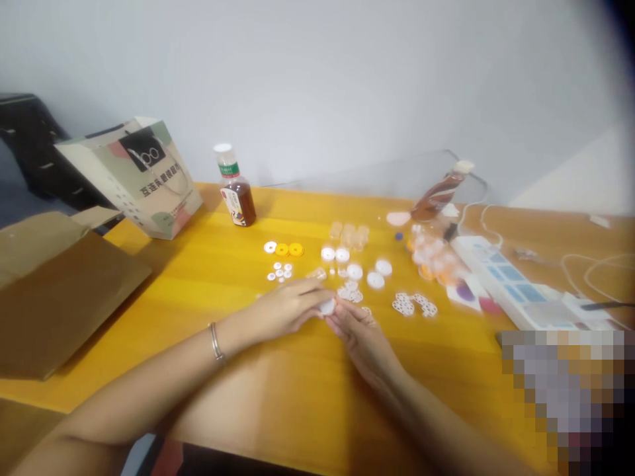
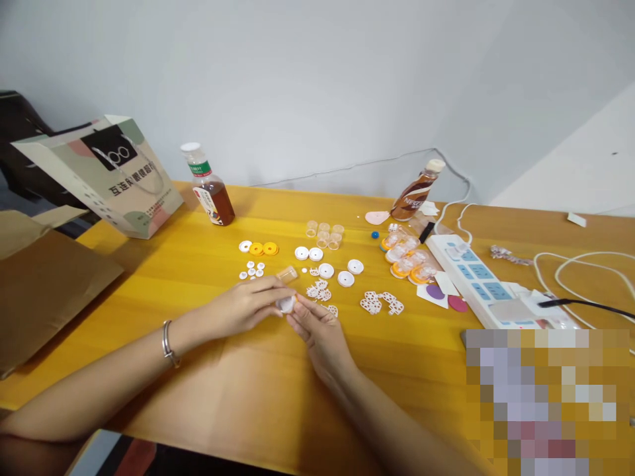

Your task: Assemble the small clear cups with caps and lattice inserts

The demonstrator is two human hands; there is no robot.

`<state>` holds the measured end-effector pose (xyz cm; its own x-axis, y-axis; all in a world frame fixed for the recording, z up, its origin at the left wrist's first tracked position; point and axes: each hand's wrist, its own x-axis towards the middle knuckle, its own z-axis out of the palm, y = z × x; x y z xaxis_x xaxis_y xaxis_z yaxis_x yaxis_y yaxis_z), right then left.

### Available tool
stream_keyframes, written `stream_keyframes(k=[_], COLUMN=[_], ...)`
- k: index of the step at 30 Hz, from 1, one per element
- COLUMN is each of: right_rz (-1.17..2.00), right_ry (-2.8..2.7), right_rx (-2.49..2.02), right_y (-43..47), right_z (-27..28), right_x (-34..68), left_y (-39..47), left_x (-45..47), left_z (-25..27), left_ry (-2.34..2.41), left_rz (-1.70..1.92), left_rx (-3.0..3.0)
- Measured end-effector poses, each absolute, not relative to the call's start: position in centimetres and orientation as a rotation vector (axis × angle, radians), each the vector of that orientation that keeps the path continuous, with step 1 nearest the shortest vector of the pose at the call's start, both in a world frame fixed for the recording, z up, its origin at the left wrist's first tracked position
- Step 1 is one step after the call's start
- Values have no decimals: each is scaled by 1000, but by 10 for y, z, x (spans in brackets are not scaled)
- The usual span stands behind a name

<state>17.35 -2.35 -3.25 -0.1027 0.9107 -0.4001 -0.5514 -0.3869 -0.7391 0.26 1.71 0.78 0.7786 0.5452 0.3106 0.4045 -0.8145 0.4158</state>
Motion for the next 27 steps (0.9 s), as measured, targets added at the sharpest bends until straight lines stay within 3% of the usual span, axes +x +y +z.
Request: stream_keyframes(k=[14,21,27], right_rz=[1738,1701,1685], right_ry=[-434,-443,-487], right_rx=[-1051,-1073,-1095], right_y=[-18,-19,-21], right_z=[-36,-34,-35], right_x=[176,176,175], left_y=[22,-11,-25], left_x=[-4,-18,-12], left_z=[27,31,2], left_ry=[881,754,787], left_rz=[673,136,134], left_rx=[2330,2579,2689])
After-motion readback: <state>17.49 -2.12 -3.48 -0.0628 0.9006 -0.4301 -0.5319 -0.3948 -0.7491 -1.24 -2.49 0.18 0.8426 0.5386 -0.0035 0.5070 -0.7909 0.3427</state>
